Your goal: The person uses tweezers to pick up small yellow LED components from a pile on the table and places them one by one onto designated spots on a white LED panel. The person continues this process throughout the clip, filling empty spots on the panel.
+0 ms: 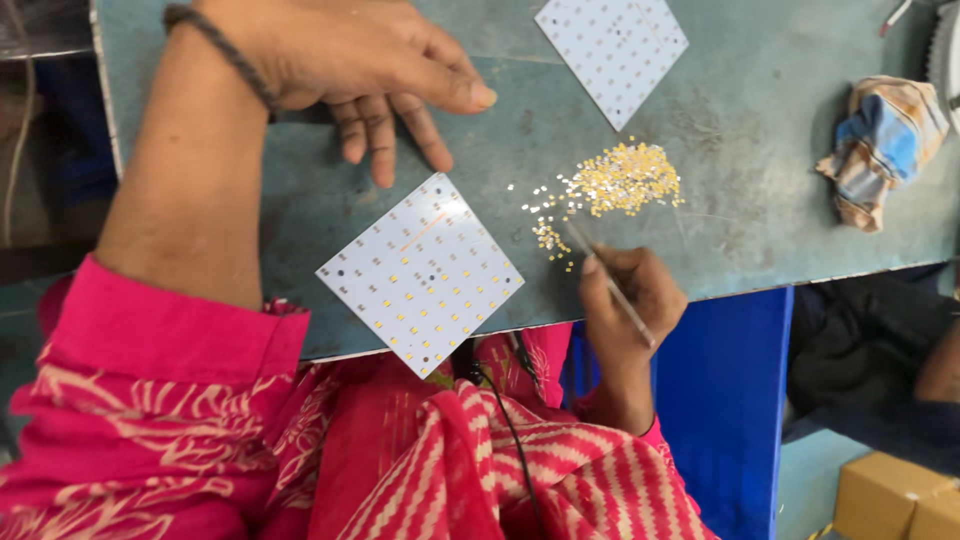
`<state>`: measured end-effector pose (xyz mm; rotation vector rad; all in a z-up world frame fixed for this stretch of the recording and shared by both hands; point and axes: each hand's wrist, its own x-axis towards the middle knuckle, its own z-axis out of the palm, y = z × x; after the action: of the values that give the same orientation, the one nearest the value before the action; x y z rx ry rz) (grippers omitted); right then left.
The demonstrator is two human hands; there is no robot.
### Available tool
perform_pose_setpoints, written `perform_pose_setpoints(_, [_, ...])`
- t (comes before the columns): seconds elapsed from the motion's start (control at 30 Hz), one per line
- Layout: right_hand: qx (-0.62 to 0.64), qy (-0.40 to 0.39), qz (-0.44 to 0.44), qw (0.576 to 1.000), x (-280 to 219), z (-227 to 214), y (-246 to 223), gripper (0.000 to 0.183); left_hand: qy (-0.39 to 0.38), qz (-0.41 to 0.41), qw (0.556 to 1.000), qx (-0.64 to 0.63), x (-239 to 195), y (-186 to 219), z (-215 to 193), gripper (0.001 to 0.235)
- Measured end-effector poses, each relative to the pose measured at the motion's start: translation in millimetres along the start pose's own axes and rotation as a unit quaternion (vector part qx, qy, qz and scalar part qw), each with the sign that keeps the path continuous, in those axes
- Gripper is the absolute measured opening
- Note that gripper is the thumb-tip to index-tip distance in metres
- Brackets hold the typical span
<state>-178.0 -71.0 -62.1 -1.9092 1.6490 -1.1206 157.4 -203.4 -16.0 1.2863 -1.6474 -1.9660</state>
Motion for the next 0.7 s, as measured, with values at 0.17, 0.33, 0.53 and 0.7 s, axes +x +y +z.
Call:
perform_pose_setpoints(0.17, [0.016, -0.003, -0.024, 1.000, 2, -6, 16, 0.011, 0.015, -0.021, 1.000, 0.006, 0, 2, -1, 0.072])
perform_pose_setpoints(0.33, [0.041, -0.013, -0.028, 0.999, 1, -3, 18, 0.012, 0.015, -0.011, 1.000, 0.007, -1, 4, 0, 0.072])
perform_pose_setpoints(0.53, [0.025, -0.004, -0.013, 1.000, 2, -4, 19, 0.011, 0.023, -0.011, 0.999, 0.027, -1, 4, 0, 0.073])
perform_pose_setpoints(0.7, [0.024, -0.013, -0.042, 0.999, 2, -3, 17, 0.012, 0.029, 0.003, 0.999, 0.030, -4, 1, 1, 0.073])
